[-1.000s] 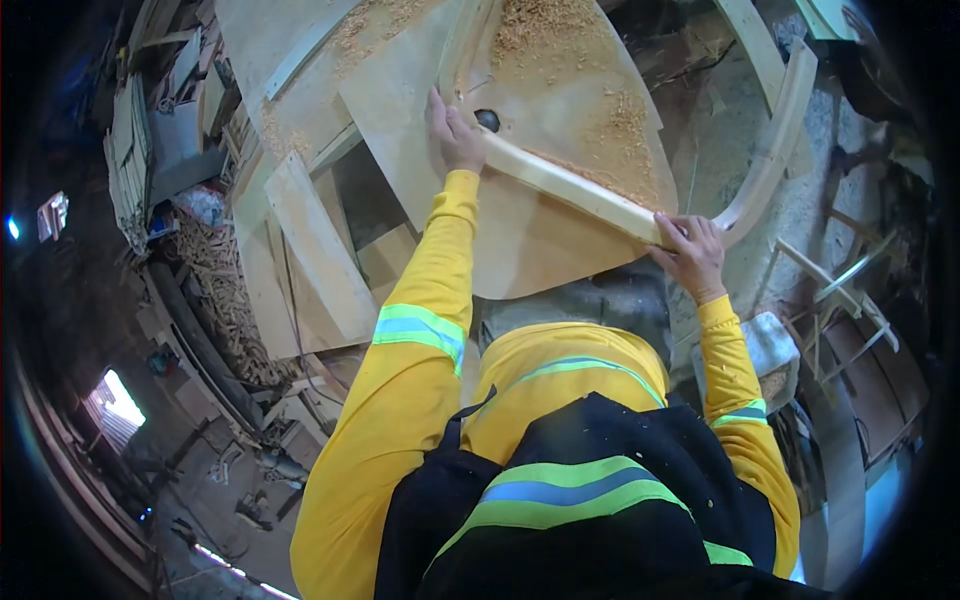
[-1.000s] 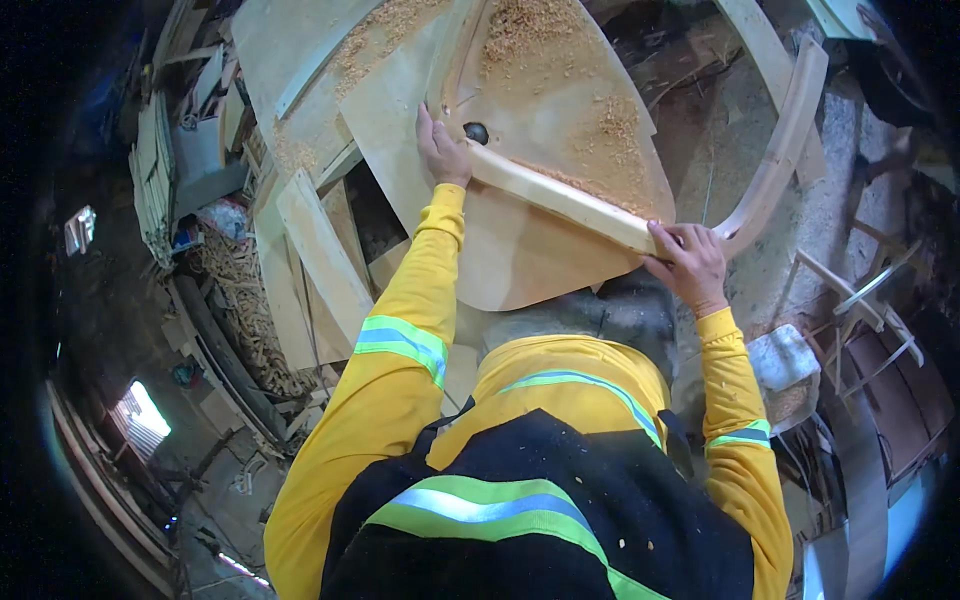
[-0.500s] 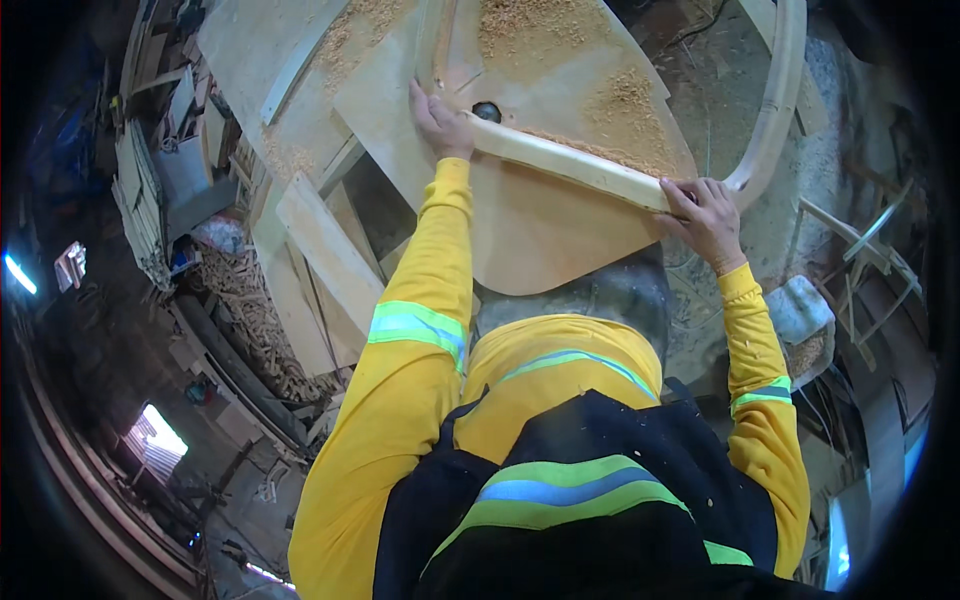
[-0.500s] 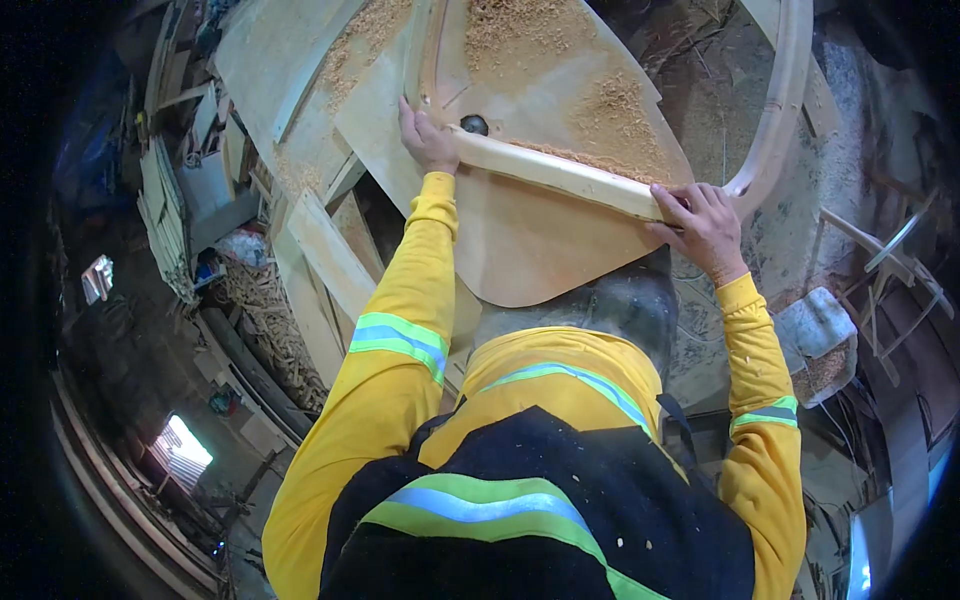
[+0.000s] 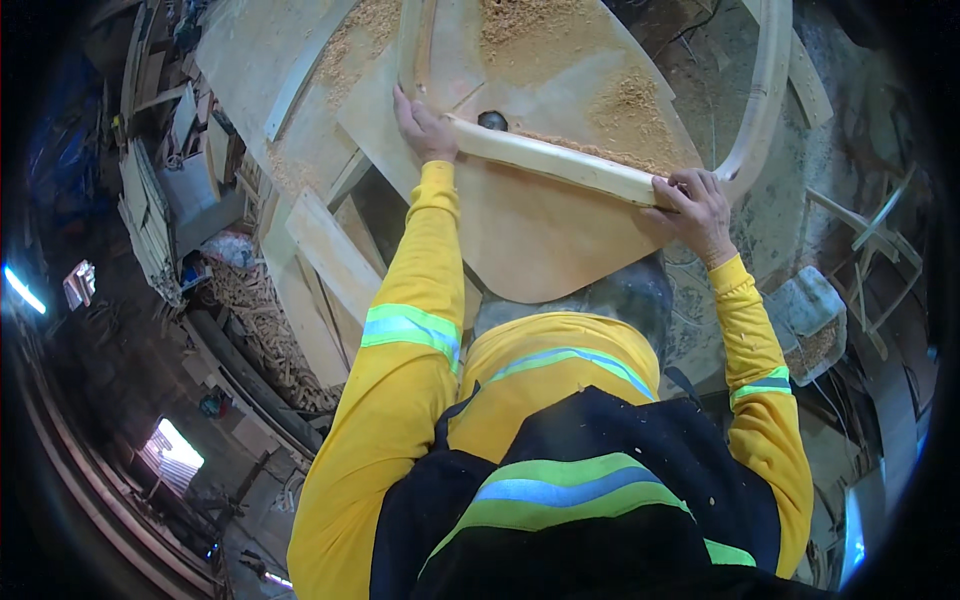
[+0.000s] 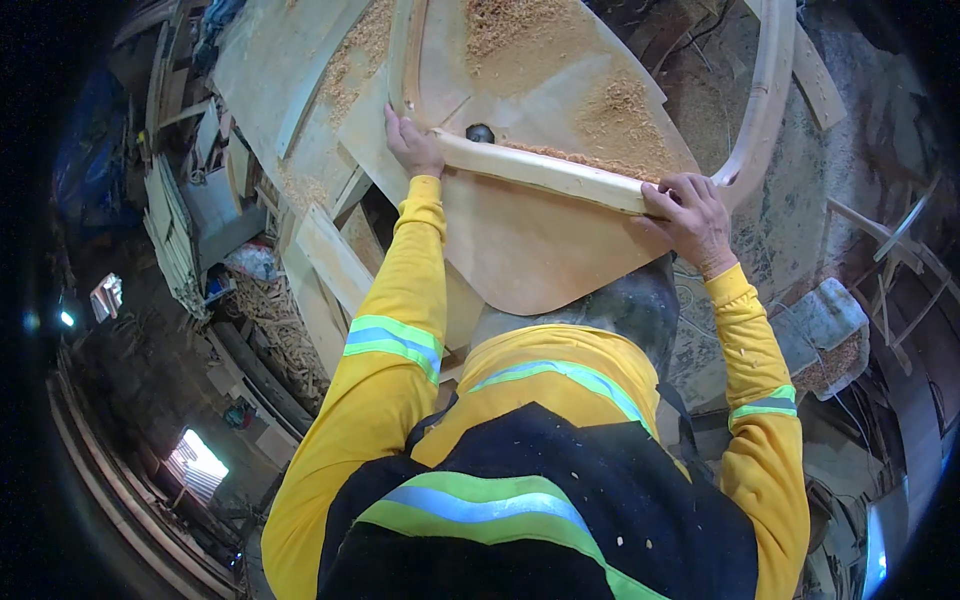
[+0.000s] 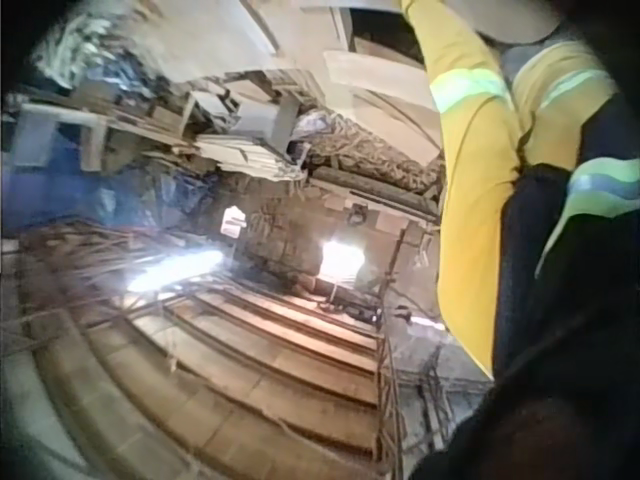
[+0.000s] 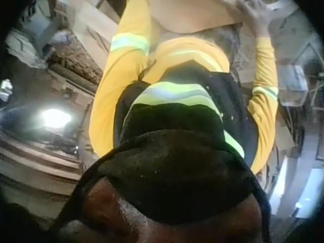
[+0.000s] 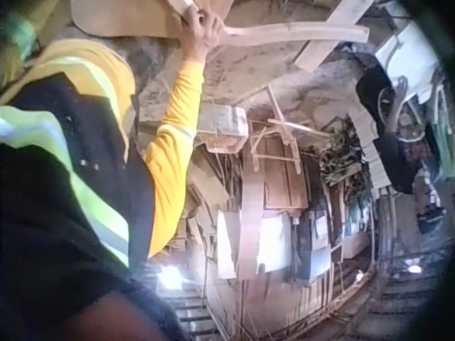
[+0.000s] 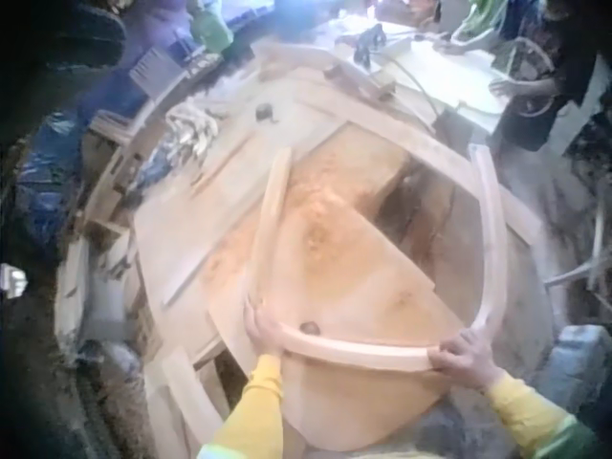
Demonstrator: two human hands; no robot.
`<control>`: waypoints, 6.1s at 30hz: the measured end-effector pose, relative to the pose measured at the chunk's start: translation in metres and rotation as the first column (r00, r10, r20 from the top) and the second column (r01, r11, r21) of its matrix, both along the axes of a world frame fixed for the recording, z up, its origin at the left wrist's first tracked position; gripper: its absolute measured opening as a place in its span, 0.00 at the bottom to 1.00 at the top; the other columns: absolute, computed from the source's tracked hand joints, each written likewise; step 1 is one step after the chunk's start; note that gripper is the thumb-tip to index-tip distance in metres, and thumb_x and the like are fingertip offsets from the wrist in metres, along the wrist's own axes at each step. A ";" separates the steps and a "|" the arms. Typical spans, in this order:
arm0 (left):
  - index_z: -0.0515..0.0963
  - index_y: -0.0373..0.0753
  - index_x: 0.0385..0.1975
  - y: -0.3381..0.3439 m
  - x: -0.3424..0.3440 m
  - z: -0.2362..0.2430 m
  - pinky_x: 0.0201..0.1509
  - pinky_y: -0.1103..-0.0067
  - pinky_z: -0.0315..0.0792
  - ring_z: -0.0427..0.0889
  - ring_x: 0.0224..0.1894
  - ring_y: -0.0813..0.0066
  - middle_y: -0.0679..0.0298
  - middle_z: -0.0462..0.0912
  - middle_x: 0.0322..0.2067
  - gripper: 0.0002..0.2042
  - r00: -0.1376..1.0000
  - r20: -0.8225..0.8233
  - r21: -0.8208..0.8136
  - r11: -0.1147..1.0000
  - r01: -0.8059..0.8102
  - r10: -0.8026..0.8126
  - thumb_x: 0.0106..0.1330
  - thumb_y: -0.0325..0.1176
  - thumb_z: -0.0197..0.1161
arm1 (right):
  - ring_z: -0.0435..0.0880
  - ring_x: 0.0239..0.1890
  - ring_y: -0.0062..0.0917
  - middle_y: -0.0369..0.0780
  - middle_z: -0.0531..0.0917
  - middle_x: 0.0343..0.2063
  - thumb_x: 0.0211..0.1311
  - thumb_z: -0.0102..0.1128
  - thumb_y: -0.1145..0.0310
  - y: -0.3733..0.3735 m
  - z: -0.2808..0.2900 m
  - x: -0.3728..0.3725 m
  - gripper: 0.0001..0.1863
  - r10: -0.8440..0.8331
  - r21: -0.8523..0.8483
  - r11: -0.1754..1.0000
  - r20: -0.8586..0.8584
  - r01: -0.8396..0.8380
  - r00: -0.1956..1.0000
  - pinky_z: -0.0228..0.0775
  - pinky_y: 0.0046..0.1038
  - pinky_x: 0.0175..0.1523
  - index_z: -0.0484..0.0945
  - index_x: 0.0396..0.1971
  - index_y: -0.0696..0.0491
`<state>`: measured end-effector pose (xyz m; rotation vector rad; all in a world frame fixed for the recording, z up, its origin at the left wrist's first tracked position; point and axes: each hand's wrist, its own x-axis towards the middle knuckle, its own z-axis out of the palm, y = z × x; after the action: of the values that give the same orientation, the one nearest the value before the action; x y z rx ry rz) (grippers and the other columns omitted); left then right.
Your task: Routing the edges of curved wooden furniture parts using a router table.
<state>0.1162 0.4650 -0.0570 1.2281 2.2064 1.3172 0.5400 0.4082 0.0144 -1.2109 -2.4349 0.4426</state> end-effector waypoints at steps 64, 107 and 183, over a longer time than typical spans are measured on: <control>0.71 0.30 0.63 0.172 -0.132 -0.020 0.74 0.69 0.58 0.70 0.68 0.54 0.45 0.74 0.63 0.24 0.760 0.158 0.341 0.757 0.558 -0.631 0.70 0.36 0.50 | 0.77 0.33 0.30 0.35 0.79 0.34 0.44 0.80 0.57 -0.067 -0.019 -0.224 0.26 -0.490 0.000 0.871 -0.076 0.492 0.868 0.70 0.33 0.39 0.85 0.46 0.46; 0.51 0.21 0.70 -0.006 0.021 -0.007 0.79 0.63 0.48 0.53 0.74 0.41 0.34 0.54 0.70 0.29 0.989 0.064 -0.060 0.989 0.138 -0.135 0.75 0.36 0.41 | 0.70 0.62 0.37 0.39 0.74 0.54 0.61 0.57 0.67 -0.099 -0.014 -0.134 0.25 -0.187 -0.166 0.969 -0.012 0.182 0.982 0.58 0.41 0.70 0.76 0.61 0.43; 0.48 0.33 0.75 0.097 -0.005 0.013 0.74 0.67 0.58 0.62 0.71 0.46 0.40 0.60 0.69 0.48 0.907 0.163 -0.107 0.907 0.407 -0.387 0.56 0.33 0.70 | 0.78 0.48 0.37 0.40 0.80 0.44 0.53 0.73 0.55 -0.068 -0.026 -0.220 0.21 -0.442 -0.169 0.896 -0.256 0.410 0.860 0.69 0.39 0.53 0.85 0.46 0.47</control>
<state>0.1110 0.5622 -0.0437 1.3943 1.7921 1.0319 0.3198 0.3398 -0.0113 -1.5608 -1.8459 0.5757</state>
